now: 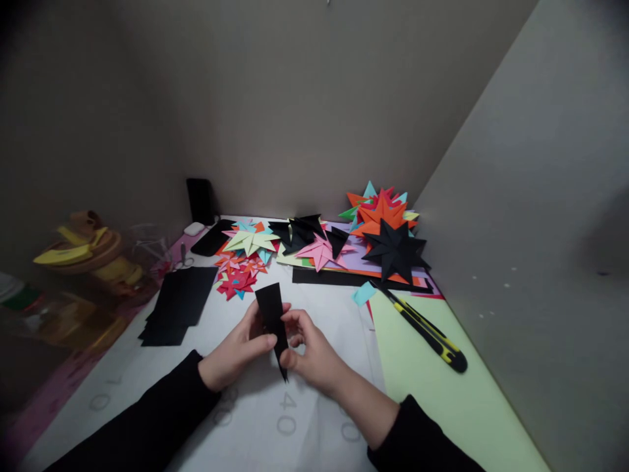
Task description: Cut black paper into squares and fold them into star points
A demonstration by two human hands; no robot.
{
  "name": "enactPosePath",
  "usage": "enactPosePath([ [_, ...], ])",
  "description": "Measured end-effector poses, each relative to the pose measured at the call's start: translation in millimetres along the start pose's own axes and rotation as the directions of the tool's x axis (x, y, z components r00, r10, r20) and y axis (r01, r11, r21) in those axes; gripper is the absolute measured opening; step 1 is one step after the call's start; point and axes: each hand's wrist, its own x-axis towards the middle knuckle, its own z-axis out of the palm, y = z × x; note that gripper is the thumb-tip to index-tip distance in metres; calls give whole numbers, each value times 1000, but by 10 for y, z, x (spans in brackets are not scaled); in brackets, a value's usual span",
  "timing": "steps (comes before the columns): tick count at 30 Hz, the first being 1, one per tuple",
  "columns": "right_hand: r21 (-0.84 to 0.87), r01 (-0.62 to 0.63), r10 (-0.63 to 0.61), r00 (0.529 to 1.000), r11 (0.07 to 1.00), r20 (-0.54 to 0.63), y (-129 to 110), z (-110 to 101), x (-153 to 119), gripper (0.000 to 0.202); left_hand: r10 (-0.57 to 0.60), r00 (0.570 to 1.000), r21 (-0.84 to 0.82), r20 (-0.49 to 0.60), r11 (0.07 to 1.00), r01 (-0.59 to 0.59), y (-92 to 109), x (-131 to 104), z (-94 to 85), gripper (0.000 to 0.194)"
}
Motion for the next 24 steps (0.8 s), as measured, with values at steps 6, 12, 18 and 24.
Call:
enactPosePath([
  [6, -46, -16, 16, 1000, 999, 10, -1, 25, 6, 67, 16, 1000, 89, -17, 996, -14, -47, -10, 12, 84],
  [12, 161, -57, 54, 998, 985, 23, -15, -5, 21, 57, 35, 999, 15, 9, 999, -35, -37, -1, -36, 90],
  [18, 205, -46, 88, 977, 978, -196, -11, -23, 17, 27, 29, 997, -183, -69, 982, -42, 36, 23, -91, 94],
  [24, 138, -63, 121, 879, 988, -461, -40, -23, 74, 24, 13, 998, -143, -66, 989, -23, 5, 51, -136, 98],
])
